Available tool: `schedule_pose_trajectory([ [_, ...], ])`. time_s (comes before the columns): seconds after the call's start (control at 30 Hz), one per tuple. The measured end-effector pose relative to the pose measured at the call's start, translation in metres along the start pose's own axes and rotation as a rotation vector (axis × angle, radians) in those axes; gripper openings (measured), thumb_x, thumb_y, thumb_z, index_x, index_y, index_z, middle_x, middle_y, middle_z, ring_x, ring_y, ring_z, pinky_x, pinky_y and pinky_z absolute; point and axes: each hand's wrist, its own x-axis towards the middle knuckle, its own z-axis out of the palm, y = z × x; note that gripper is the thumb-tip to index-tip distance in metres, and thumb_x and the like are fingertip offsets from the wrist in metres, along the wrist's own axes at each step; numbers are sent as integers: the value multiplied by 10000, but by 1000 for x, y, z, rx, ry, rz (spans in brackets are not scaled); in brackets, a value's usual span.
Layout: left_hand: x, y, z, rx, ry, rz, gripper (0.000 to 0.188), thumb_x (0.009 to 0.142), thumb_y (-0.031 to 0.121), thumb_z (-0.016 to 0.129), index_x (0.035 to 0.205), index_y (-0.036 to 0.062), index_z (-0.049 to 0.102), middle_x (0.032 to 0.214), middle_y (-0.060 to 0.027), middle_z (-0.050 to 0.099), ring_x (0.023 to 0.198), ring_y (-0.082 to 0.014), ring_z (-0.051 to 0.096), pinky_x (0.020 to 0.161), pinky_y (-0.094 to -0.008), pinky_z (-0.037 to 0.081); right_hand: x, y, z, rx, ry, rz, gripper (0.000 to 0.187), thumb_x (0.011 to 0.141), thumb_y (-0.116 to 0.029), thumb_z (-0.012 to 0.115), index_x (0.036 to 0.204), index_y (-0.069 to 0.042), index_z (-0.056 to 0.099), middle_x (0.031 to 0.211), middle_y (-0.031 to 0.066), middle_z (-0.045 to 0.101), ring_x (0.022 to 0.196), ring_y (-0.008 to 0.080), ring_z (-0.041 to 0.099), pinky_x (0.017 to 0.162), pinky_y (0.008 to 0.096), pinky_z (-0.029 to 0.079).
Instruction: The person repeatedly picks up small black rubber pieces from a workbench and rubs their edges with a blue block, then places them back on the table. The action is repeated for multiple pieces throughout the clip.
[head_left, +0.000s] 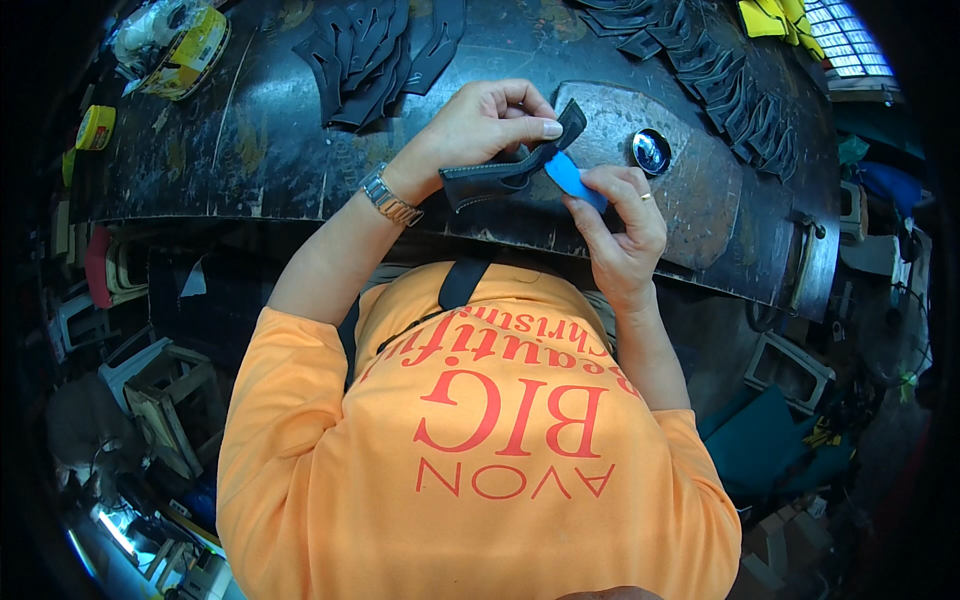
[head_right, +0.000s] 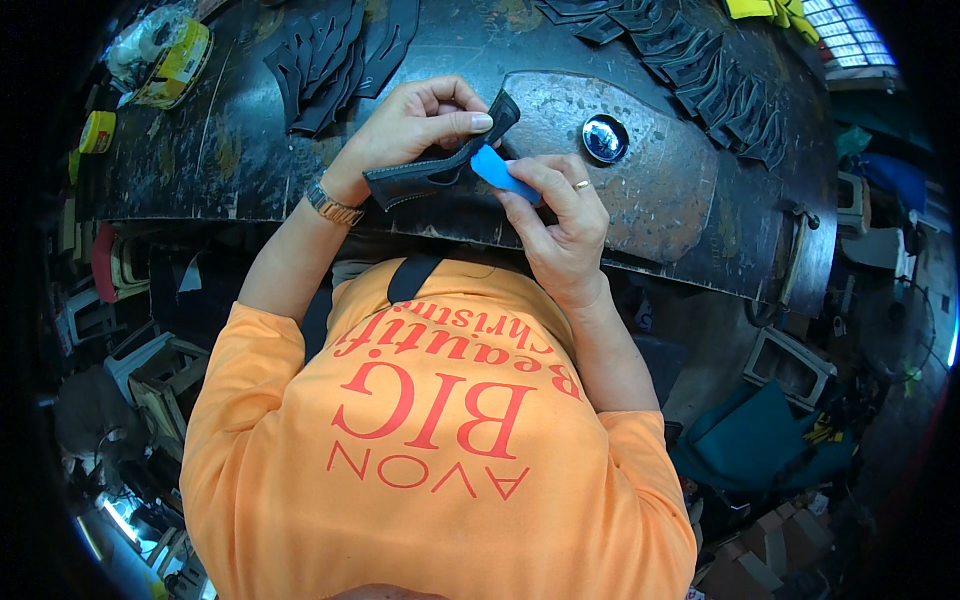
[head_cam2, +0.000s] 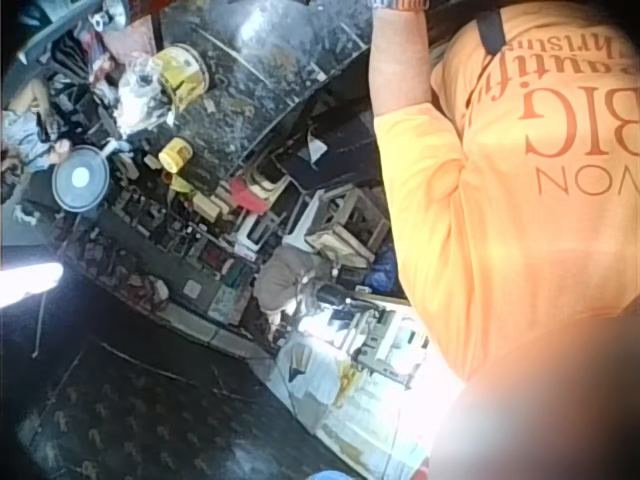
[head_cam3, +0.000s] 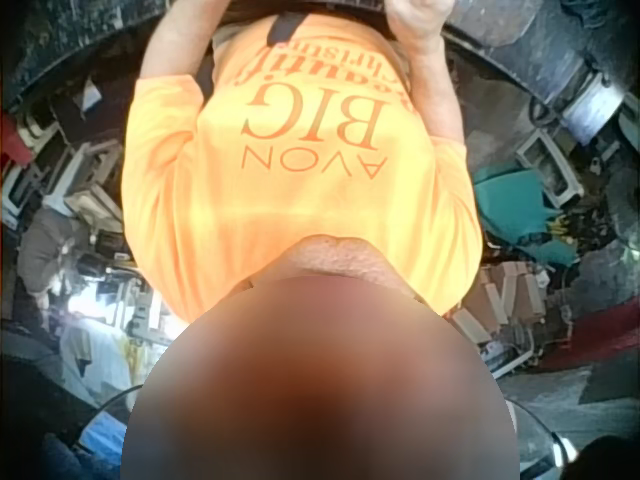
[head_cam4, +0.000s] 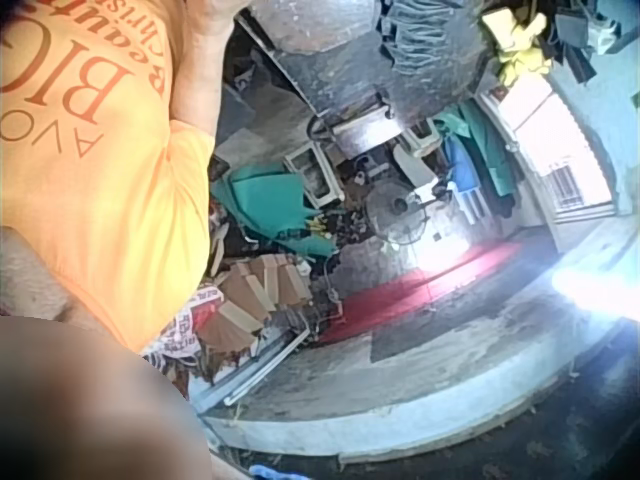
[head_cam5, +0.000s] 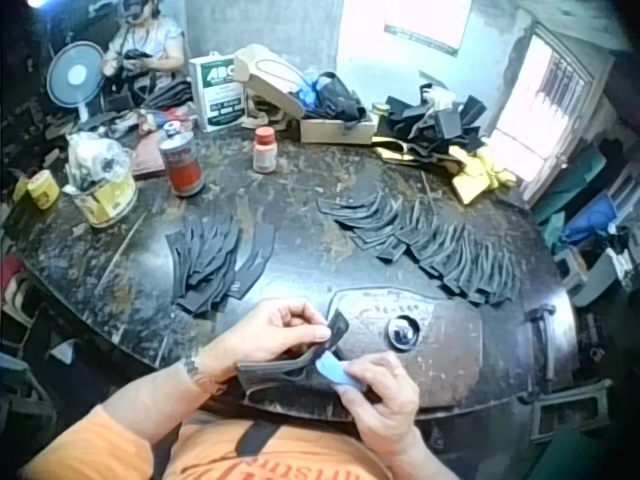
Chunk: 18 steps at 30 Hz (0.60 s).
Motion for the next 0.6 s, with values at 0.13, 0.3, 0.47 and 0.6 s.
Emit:
schedule_pose_trajectory([
  [0.13, 2, -5, -1, -40, -1, -13, 145, 874, 160, 658, 959, 46, 625, 729, 26, 593, 606, -12, 451, 539, -155, 352, -1, -1, 1, 22, -8, -17, 255, 738, 39, 711, 979, -28, 656, 853, 77, 599, 713, 138, 570, 586, 229, 453],
  [0.3, 4, -11, -1, -105, -10, -8, 137, 875, 146, 655, 966, 48, 623, 779, -2, 636, 603, -17, 440, 534, -157, 350, -5, -5, 2, 40, -56, 44, 240, 729, 40, 716, 956, -18, 664, 846, 76, 593, 689, 134, 562, 597, 234, 452],
  [0.47, 4, -11, 0, -165, 8, -37, 138, 872, 135, 657, 968, 44, 620, 787, -11, 641, 601, -14, 437, 530, -156, 349, -6, -7, 1, 70, -98, 123, 203, 746, 9, 711, 942, -14, 664, 824, 62, 593, 642, 111, 520, 564, 212, 410],
  [0.6, 0, -6, 4, -108, 79, 21, 148, 858, 151, 676, 948, 43, 632, 781, -6, 642, 651, -24, 503, 575, -167, 401, -7, -7, 4, 208, -82, 277, 173, 775, -23, 703, 940, 0, 657, 804, 44, 581, 635, 80, 493, 553, 196, 382],
])
